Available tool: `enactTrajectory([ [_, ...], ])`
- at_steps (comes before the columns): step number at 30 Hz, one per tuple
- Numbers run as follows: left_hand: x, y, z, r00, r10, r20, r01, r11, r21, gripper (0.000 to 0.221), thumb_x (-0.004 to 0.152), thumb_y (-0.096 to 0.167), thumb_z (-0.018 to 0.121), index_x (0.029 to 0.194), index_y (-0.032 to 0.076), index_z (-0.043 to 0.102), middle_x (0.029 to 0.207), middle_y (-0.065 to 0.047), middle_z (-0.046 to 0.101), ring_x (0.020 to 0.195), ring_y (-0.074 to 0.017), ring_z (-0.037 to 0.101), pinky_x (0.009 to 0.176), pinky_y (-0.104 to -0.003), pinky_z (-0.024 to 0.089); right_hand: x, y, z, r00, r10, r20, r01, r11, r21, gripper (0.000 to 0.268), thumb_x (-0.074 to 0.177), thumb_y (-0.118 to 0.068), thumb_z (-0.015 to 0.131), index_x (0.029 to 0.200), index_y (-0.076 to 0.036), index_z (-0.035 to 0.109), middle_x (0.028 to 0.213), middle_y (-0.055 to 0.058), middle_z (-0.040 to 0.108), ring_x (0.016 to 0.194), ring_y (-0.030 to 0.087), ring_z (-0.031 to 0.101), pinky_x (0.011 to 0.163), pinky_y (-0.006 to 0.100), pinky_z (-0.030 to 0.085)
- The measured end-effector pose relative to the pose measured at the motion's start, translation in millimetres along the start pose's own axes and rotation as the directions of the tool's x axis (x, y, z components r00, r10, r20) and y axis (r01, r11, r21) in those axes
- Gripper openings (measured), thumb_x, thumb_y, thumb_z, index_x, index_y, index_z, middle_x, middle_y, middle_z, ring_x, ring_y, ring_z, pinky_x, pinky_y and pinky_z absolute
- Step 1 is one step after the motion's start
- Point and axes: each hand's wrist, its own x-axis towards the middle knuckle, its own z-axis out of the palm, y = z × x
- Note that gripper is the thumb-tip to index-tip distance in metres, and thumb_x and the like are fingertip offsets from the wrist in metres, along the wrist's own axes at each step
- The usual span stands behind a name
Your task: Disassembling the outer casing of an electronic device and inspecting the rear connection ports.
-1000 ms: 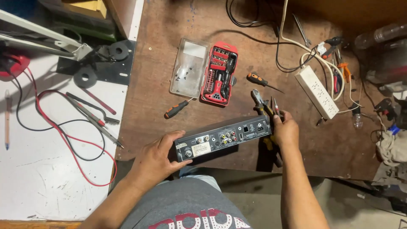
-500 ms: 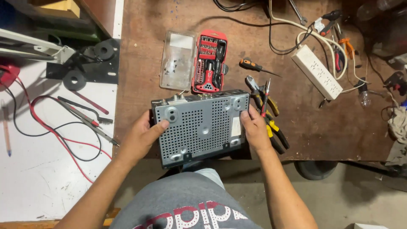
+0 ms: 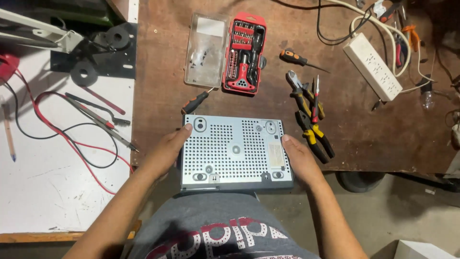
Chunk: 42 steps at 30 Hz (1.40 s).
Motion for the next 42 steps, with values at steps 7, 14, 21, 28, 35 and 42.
enactTrajectory([
  [7, 7, -4, 25, 0.987, -0.14, 0.082, 0.128, 0.983, 0.133, 0.099, 0.113, 0.08, 0.053, 0.174, 0.003, 0.061, 0.112, -0.023, 0.08, 0.081, -0.0301, 0.074, 0.057, -0.039, 0.058, -8, 23, -4, 0.997, 0.07, 0.044, -0.064, 0.988, -0.141, 0.059, 0.119, -0.058, 0.062, 0.159, -0.02, 0.081, 0.153, 0.011, 0.084, 0.154, 0.03, 0.07, 0.133, 0.053, 0.05],
  [14, 8, 8, 29, 0.997, 0.072, -0.034, -0.059, 0.957, 0.283, 0.092, 0.119, 0.079, 0.041, 0.173, 0.008, 0.063, 0.168, -0.026, 0.069, 0.164, -0.0422, 0.058, 0.137, -0.058, 0.045, -47, 18, -1, 0.803, -0.458, 0.382, 0.595, 0.566, -0.571, 0.068, 0.091, -0.04, 0.099, 0.15, -0.012, 0.081, 0.147, 0.017, 0.082, 0.147, 0.04, 0.072, 0.123, 0.056, 0.054],
  [21, 48, -18, 48, 0.904, 0.368, -0.218, -0.134, 0.728, 0.673, 0.076, 0.13, 0.061, 0.036, 0.145, -0.003, 0.073, 0.124, -0.032, 0.081, 0.12, -0.0492, 0.083, 0.105, -0.062, 0.067, 10, 107, 44, 0.591, -0.785, 0.185, 0.657, 0.336, -0.674, 0.043, 0.099, -0.044, 0.091, 0.131, -0.016, 0.083, 0.139, 0.005, 0.081, 0.135, 0.029, 0.077, 0.11, 0.047, 0.06],
  [28, 39, -66, 45, 0.308, 0.915, 0.262, -0.503, -0.078, 0.861, 0.032, 0.105, 0.036, 0.086, 0.121, 0.008, 0.081, 0.124, -0.014, 0.079, 0.12, -0.0357, 0.08, 0.096, -0.046, 0.062, -6, 140, 75, 0.533, -0.836, 0.132, 0.638, 0.295, -0.711, 0.068, 0.093, -0.05, 0.094, 0.148, -0.014, 0.077, 0.161, 0.012, 0.072, 0.154, 0.035, 0.067, 0.133, 0.055, 0.049],
  [35, 45, -103, 59, 0.403, 0.81, 0.426, -0.658, -0.067, 0.75, 0.051, 0.079, 0.023, 0.102, 0.119, 0.001, 0.079, 0.129, -0.016, 0.078, 0.12, -0.0364, 0.073, 0.101, -0.048, 0.057, -8, 143, 87, 0.586, -0.804, 0.102, 0.635, 0.377, -0.674, 0.053, 0.088, -0.039, 0.098, 0.128, -0.011, 0.077, 0.167, 0.017, 0.067, 0.162, 0.042, 0.06, 0.136, 0.067, 0.044],
  [42, 24, -68, 58, 0.641, 0.669, 0.375, -0.616, 0.158, 0.771, 0.052, 0.075, 0.016, 0.106, 0.12, 0.004, 0.082, 0.136, -0.015, 0.077, 0.132, -0.0338, 0.069, 0.114, -0.049, 0.048, -6, 129, 88, 0.667, -0.739, 0.093, 0.58, 0.437, -0.688, 0.059, 0.082, -0.046, 0.103, 0.116, -0.007, 0.075, 0.161, 0.017, 0.066, 0.168, 0.044, 0.054, 0.139, 0.069, 0.039],
])
